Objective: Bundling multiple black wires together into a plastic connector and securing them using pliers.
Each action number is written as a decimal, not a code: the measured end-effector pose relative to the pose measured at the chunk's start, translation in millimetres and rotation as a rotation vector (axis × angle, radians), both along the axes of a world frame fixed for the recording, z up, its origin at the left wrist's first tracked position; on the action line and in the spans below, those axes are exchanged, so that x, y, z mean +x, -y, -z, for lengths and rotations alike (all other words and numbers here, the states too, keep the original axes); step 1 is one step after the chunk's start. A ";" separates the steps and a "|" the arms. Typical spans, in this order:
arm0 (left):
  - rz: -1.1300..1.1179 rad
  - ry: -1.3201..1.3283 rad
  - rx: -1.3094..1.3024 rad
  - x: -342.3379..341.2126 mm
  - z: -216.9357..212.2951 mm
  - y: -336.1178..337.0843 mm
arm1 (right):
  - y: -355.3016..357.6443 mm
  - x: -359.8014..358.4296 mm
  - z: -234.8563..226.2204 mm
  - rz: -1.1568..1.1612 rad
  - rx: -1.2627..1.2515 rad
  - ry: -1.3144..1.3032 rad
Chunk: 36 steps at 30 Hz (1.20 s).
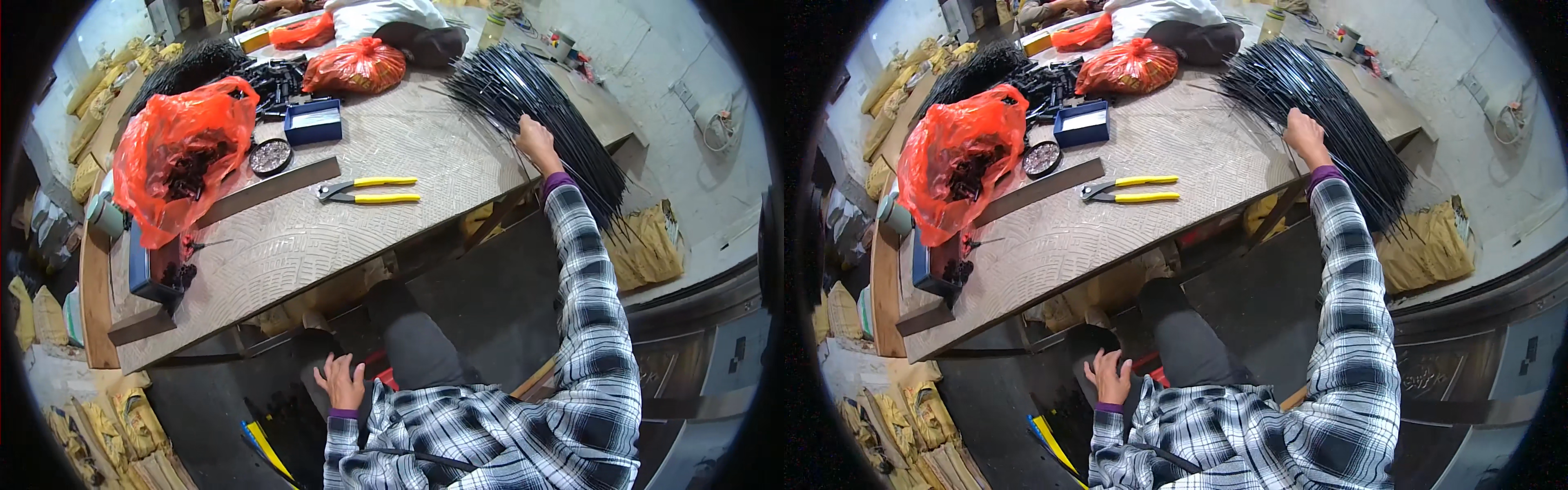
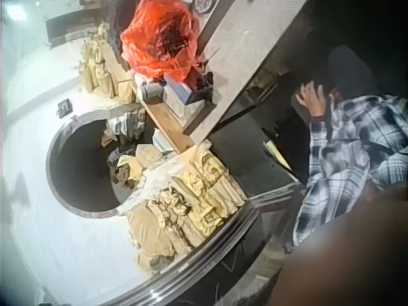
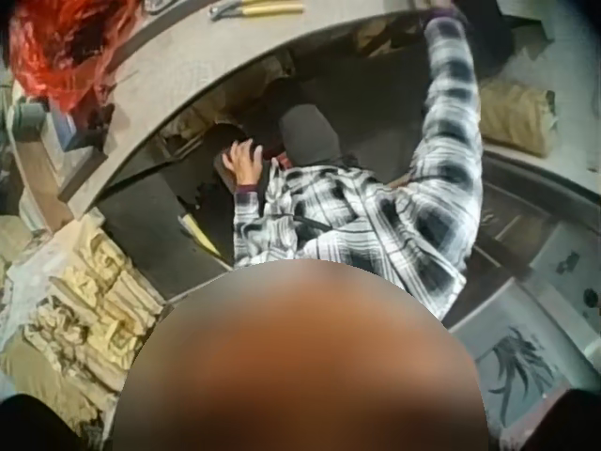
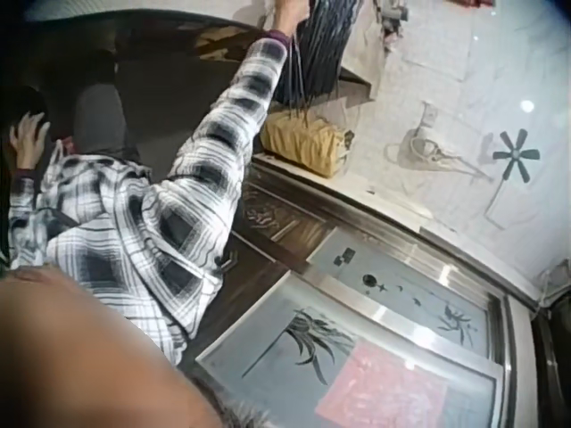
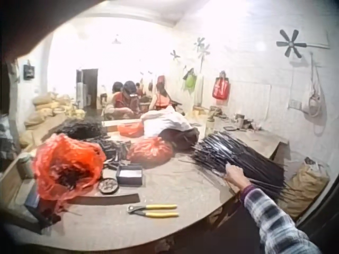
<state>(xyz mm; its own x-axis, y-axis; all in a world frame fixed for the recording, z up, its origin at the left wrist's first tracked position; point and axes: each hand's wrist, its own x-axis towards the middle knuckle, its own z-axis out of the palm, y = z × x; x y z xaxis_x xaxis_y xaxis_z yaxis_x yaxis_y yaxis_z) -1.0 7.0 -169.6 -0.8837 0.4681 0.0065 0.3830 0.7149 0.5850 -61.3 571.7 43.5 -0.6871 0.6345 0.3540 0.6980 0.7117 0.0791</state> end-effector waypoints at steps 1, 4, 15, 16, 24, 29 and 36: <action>0.032 -0.017 -0.008 1.3 1.6 2.4 | 8.0 0.2 -2.9 0.029 -0.028 0.006; 0.069 -0.044 0.004 2.0 3.2 6.1 | 18.3 10.3 -9.7 0.067 -0.035 0.014; 0.095 -0.068 0.048 0.4 9.0 5.7 | 68.3 29.6 14.3 -0.022 -0.057 -0.020; 0.094 -0.071 0.048 0.7 8.8 5.8 | 68.8 34.1 23.2 -0.023 -0.057 -0.023; 0.119 -0.098 0.088 3.1 10.8 7.2 | 87.8 95.4 -50.0 0.102 0.291 0.097; 0.121 -0.114 0.080 3.7 11.3 12.5 | 93.2 70.1 -170.6 0.098 0.350 -0.047; 0.106 -0.123 0.120 2.7 14.3 7.9 | 27.3 -12.7 -250.2 -0.147 0.188 -0.684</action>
